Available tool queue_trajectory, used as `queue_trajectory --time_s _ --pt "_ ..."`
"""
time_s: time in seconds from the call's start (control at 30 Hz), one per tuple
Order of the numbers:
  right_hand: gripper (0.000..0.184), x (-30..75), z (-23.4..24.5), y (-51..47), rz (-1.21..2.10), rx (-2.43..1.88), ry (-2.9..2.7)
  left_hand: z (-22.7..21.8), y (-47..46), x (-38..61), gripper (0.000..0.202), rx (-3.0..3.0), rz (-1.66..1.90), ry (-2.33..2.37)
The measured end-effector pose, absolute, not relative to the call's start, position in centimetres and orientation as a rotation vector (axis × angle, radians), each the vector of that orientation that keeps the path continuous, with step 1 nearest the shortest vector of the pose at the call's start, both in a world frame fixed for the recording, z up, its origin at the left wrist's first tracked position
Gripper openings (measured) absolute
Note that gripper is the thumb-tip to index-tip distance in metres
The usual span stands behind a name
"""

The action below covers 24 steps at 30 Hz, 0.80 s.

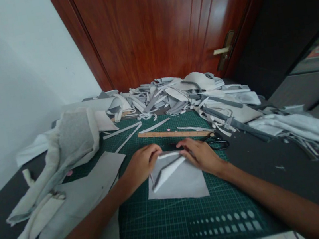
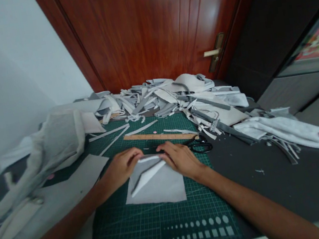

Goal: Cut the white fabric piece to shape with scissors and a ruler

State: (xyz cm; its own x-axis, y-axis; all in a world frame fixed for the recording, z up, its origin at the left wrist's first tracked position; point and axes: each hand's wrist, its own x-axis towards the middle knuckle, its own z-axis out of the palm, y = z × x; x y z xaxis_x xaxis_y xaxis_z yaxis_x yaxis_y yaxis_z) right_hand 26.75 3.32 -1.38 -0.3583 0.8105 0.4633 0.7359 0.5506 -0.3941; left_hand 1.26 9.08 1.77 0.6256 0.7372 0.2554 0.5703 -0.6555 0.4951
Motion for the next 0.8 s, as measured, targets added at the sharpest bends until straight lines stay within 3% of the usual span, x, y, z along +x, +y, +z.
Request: queue_trajectory --time_s 0.17,0.33,0.47,0.6,0.8 --pt "0.026 28.7 -1.0 4.1 0.064 -1.257 -2.063 2.7 14.2 -3.8 0.022 2.291 1.167 1.509" --pt "0.036 30.5 -0.5 5.2 -0.023 -1.332 -2.163 2.2 16.4 -7.0 0.026 2.502 1.258 1.728" --pt "0.033 31.8 -0.6 5.5 -0.086 -1.352 -2.159 1.8 14.3 -4.8 0.027 2.705 1.059 1.318" --pt "0.026 33.2 -1.6 5.1 -0.068 -1.366 -2.098 0.7 11.8 -2.3 0.031 2.76 0.627 0.84" --pt "0.021 35.1 -3.2 5.1 0.095 -1.37 -2.073 -0.3 10.8 -1.7 0.03 2.762 0.352 0.649"
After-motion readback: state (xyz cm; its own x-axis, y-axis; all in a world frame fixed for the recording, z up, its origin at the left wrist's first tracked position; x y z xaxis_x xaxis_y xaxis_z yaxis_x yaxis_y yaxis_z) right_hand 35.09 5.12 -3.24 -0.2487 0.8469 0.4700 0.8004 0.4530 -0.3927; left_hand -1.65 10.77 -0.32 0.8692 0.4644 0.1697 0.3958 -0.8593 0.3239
